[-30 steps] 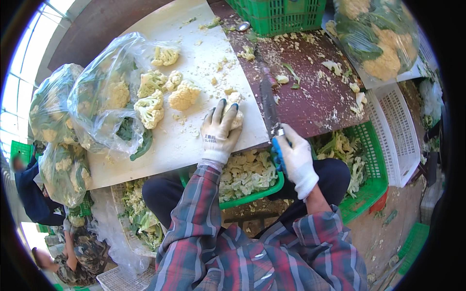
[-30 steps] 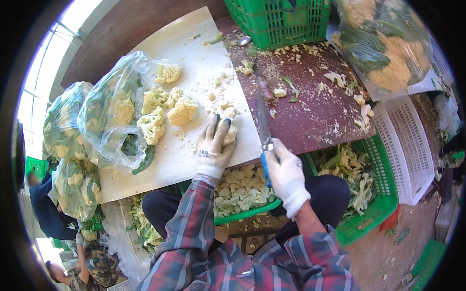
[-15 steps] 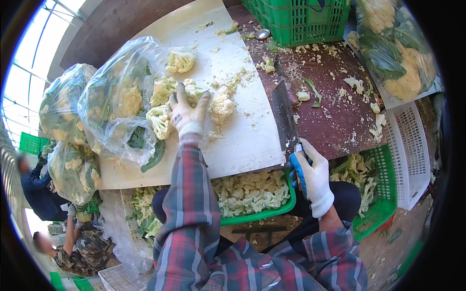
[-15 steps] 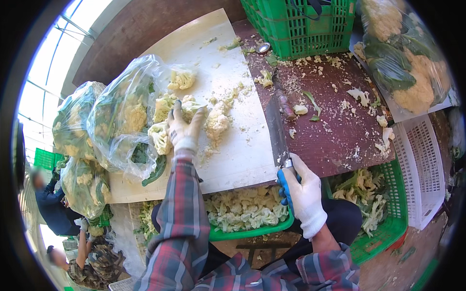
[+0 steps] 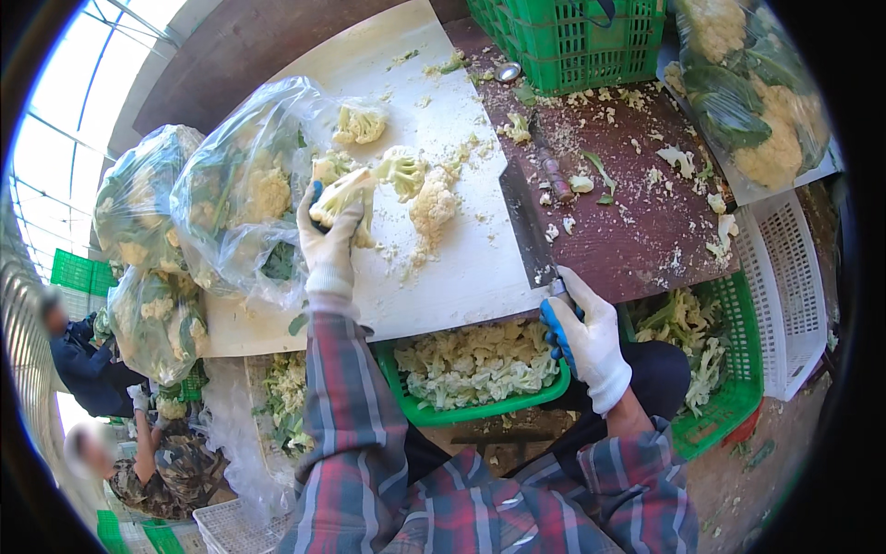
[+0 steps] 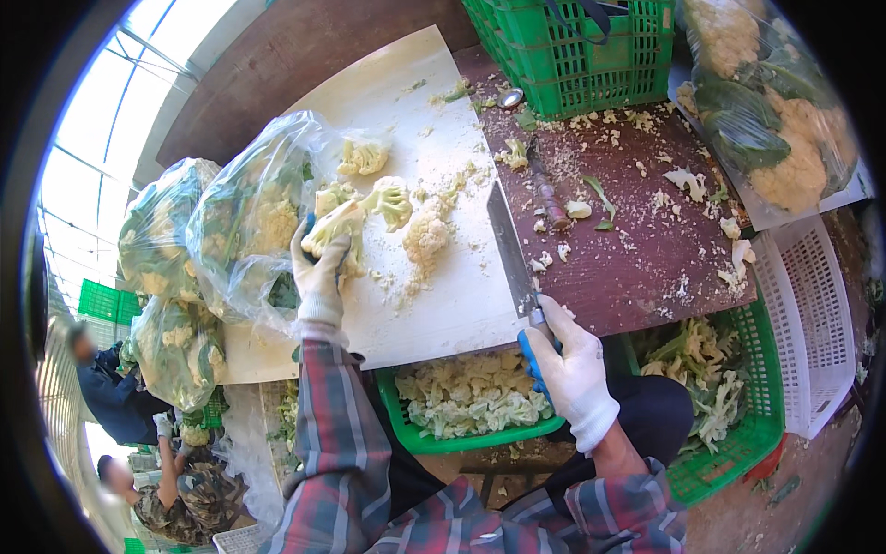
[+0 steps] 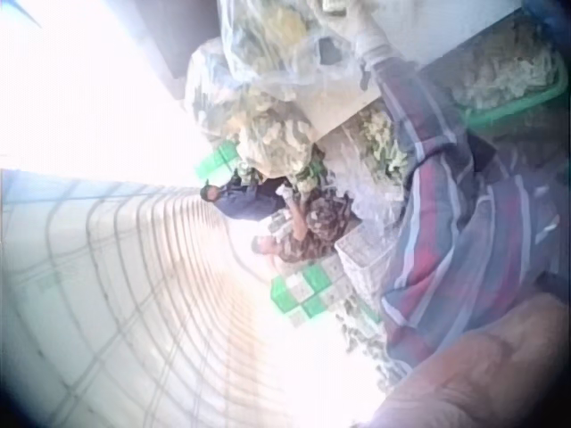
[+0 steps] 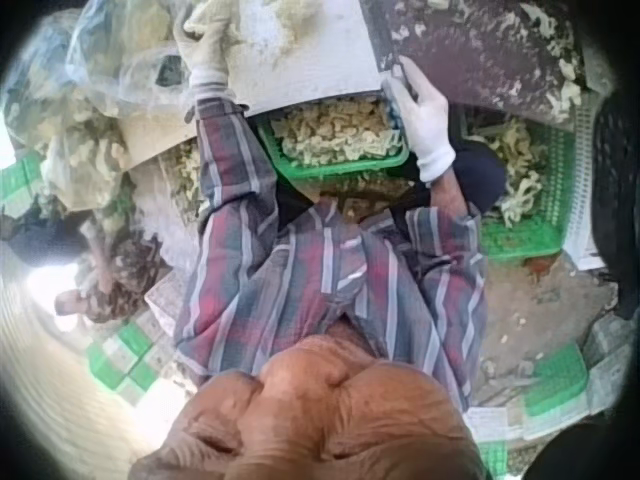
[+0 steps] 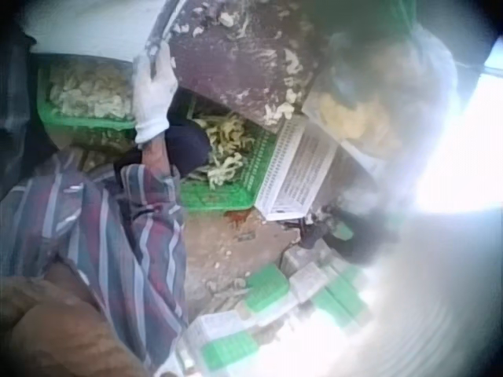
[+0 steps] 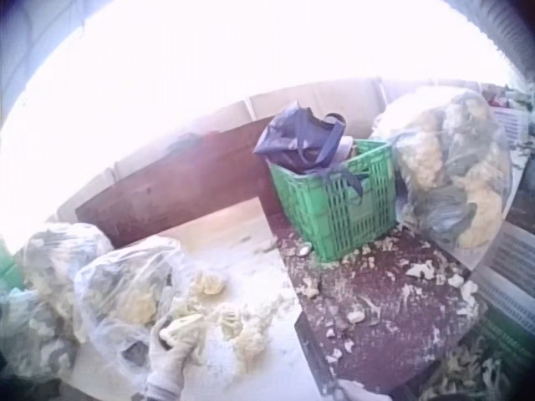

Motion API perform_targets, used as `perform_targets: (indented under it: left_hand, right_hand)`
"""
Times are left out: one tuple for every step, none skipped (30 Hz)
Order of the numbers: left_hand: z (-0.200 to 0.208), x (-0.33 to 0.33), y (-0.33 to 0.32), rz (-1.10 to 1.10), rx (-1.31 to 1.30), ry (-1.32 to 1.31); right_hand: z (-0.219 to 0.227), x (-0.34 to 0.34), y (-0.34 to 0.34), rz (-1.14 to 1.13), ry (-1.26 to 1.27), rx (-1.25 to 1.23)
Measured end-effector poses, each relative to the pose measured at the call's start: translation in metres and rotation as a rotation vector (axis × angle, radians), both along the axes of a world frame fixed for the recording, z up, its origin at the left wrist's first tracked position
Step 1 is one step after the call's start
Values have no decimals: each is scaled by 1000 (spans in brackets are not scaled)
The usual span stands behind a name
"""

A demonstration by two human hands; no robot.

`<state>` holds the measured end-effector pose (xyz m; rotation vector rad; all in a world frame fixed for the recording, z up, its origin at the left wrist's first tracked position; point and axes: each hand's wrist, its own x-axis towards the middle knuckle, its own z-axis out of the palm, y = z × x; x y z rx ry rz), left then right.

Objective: The person sits on the floor and uses a knife to chop a whole cauliflower into florets on a white cutting board. The florets are placed into a green basket below. The person handles the cauliflower and knife with gloved hands throughout.

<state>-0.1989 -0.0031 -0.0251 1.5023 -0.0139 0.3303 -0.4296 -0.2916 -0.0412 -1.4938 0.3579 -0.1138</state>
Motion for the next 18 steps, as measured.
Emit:
perform_targets:
  left_hand:
    - [3,-22,3,9,2,-7]
    - [1,-43,6,17,-1,-13]
    - [0,-61,15,48,-37,-18]
    - [-7,-69,22,2,-79,4]
    - [-19,-81,22,61,-83,13]
    - [-15,-96,11,110,-45,60]
    - [-6,-112,0,161,-7,104]
    - [-39,-104,11,307,205,-51]
    - [-57,-100,14,326,264,-68]
    - [-66,-102,16,349,330,-80]
    - [-71,-102,5,398,477,-183]
    - [-72,-104,-2,447,752,-286]
    - [-73,-108,-11,439,897,-294]
    - [-73,-114,-19,437,1044,-298]
    - [-80,-111,-31,343,1007,-255]
    - [-80,-123,-41,272,1086,-138]
    - [-76,-132,-47,195,1159,-172]
    - [-72,-141,-54,107,1227,-206]
  right_hand:
    - [0,-2,2,37,-7,-31]
    - [3,-3,5,73,-11,-68]
    - [5,-3,12,111,35,21]
    - [2,1,17,139,45,34]
    - [1,4,23,171,77,40]
    - [0,8,30,203,113,47]
    - [-5,14,36,244,128,-15]
    - [-6,23,44,250,158,-39]
    - [-14,37,48,257,85,-148]
    - [-22,53,54,269,16,-250]
    - [-24,70,56,269,32,-260]
    - [-18,88,57,269,45,-270]
    - [-5,101,57,271,109,-215]
    - [6,109,56,282,171,-160]
    - [-15,119,50,207,30,-299]
    - [-8,112,48,196,32,-296]
    - [1,101,43,182,34,-293]
    - [-1,88,36,163,42,-290]
